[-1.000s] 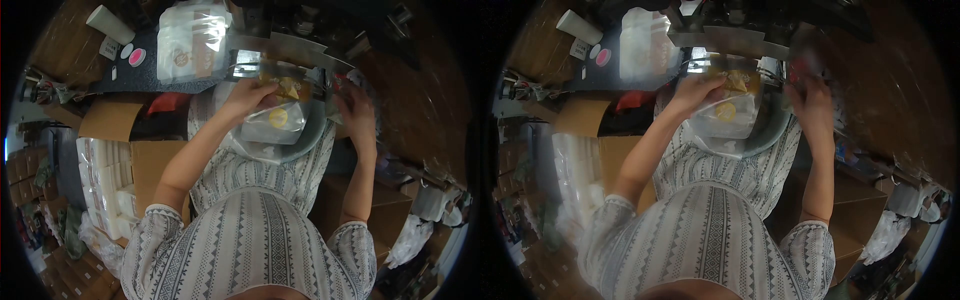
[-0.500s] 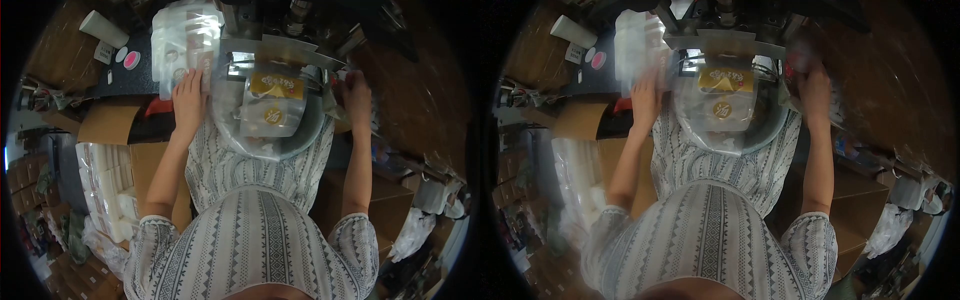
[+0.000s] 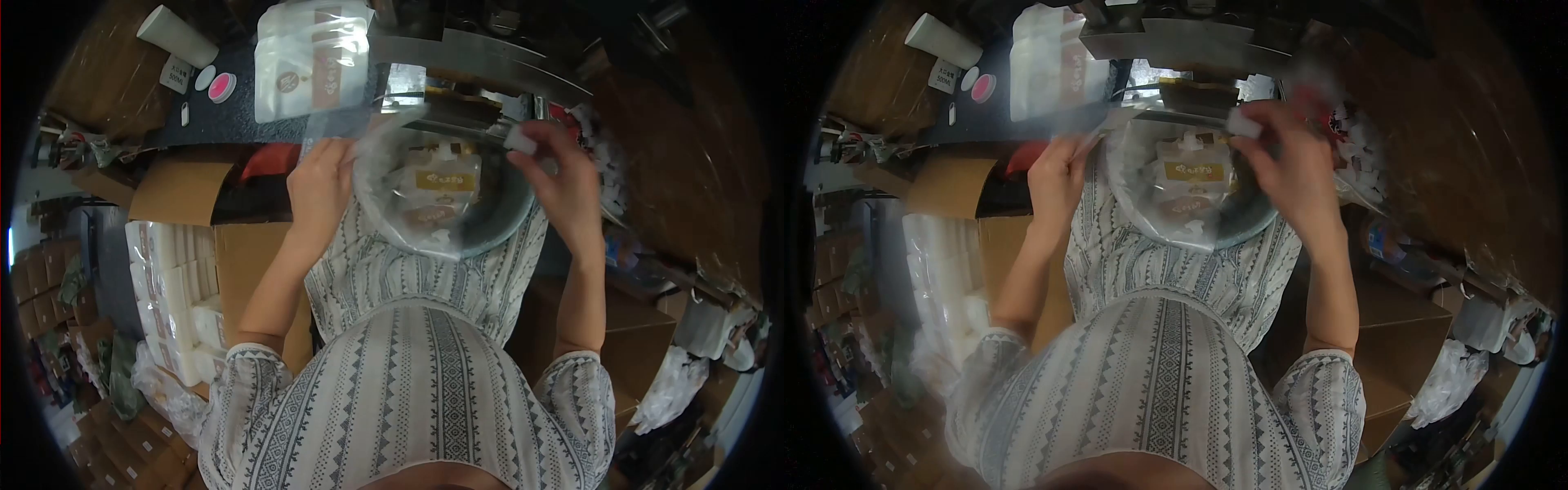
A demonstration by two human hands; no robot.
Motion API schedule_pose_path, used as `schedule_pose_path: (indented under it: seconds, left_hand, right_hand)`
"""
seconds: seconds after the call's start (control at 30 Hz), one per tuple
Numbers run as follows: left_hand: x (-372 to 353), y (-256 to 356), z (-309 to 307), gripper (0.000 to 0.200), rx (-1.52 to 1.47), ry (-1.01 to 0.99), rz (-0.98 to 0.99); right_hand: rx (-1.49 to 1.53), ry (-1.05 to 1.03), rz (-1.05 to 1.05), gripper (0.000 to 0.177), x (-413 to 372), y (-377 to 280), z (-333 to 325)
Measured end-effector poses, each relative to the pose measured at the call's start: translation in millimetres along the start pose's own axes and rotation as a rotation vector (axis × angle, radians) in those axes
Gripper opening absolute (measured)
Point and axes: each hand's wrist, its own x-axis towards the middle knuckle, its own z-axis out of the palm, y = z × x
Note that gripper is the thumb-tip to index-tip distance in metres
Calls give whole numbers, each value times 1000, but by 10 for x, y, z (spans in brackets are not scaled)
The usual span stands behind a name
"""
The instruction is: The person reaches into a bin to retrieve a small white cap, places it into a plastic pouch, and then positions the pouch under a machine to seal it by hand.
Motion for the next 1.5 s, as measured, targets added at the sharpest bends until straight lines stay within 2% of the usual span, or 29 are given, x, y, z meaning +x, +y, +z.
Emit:
schedule_pose_path:
  seconds: [0.03, 0.1, 0.17, 0.33, 0.37, 0.4, 0.43, 0.47, 0.53, 0.63, 0.67, 0.7, 0.73, 0.77, 0.8, 0.83, 0.9, 0.93, 0.97, 1.03, 1.07, 1.13, 1.2, 1.23, 1.27, 1.33, 1.4, 1.43, 1.5]
  left_hand:
    - [18, 67, 1, 6, -22, 40, 39]
    - [40, 172, -62, 6, -35, 9, 54]
    - [24, 226, -82, 5, -47, -25, 69]
    - [-5, 254, 165, 9, -312, -397, 176]
    - [27, 283, 230, 9, -314, -397, 179]
    - [66, 329, 294, 12, -507, -533, -70]
    - [114, 369, 362, 16, -695, -662, -325]
    - [183, 389, 441, 16, -697, -660, -325]
    - [347, 408, 600, 23, -1212, -661, -708]
    - [502, 492, 640, 27, -1211, -615, -821]
    - [493, 492, 639, 27, -1211, -612, -823]
    - [473, 490, 629, 28, -1174, -602, -815]
    - [446, 482, 613, 30, -1134, -596, -809]
    - [435, 410, 590, 30, -1129, -596, -811]
    - [474, 252, 565, 33, -877, -490, -624]
    - [528, 67, 539, 36, -627, -376, -442]
    - [668, -472, 483, 41, -8, 174, 71]
    - [596, -555, 454, 43, 244, 63, 6]
    - [470, -571, 458, 43, 243, 66, 9]
    - [191, -539, 400, 35, 307, -9, 273]
    - [165, -580, 314, 35, 307, -11, 276]
    - [105, -630, 97, 25, 218, -119, 10]
    - [65, -467, -30, 19, 164, -70, -55]
    - [45, -383, -85, 14, 116, -21, -118]
    - [31, -297, -107, 14, 120, -17, -121]
    - [-6, -95, -109, 7, 33, 71, 25]
    - [19, 59, -134, 6, 0, 62, 29]
    - [38, 119, -139, 5, -31, 61, 28]
    - [36, 198, -160, 6, -89, 4, 72]
  right_hand:
    - [2, 3, -3, 29, 34, -38, 95]
    - [-88, -18, -431, 27, 116, -52, 268]
    - [-87, -65, -446, 27, 112, -116, 303]
    - [2, -212, -414, 31, 128, 18, 263]
    - [69, -200, -260, 33, 131, 56, 242]
    - [137, -187, -108, 35, 132, 88, 211]
    - [134, -186, -110, 35, 127, 114, 158]
    - [36, -102, -76, 36, 113, 140, 92]
    - [-63, -18, -47, 38, 67, 203, -39]
    - [-151, 13, 88, 37, -9, 374, -232]
    - [-410, 144, 41, 36, -7, 488, -273]
    - [-665, 275, -6, 34, -9, 610, -298]
    - [-659, 271, -3, 34, -5, 776, -294]
    - [-718, 166, 126, 32, 21, 957, -276]
    - [-777, 68, 247, 31, 78, 1041, -272]
    - [-778, 74, 237, 31, 129, 1004, -273]
    - [-645, 96, 206, 29, 82, 914, -233]
    - [-643, 93, 212, 29, 60, 940, -231]
    - [-597, 123, 193, 31, 70, 977, -244]
    - [-550, 159, 172, 33, 95, 879, -276]
    - [-486, 176, 207, 35, 63, 705, -307]
    - [-427, 181, 249, 37, -15, 610, -306]
    - [-160, 210, 201, 44, -24, 620, -291]
    - [-160, 206, 196, 44, -13, 519, -258]
    - [-57, 134, 155, 42, 0, 354, -179]
    - [50, 62, 127, 40, 8, 108, 36]
    - [47, -133, -158, 32, 98, -37, 216]
    - [45, -129, -162, 32, 144, -74, 263]
    - [-36, -70, -473, 25, 209, -122, 339]
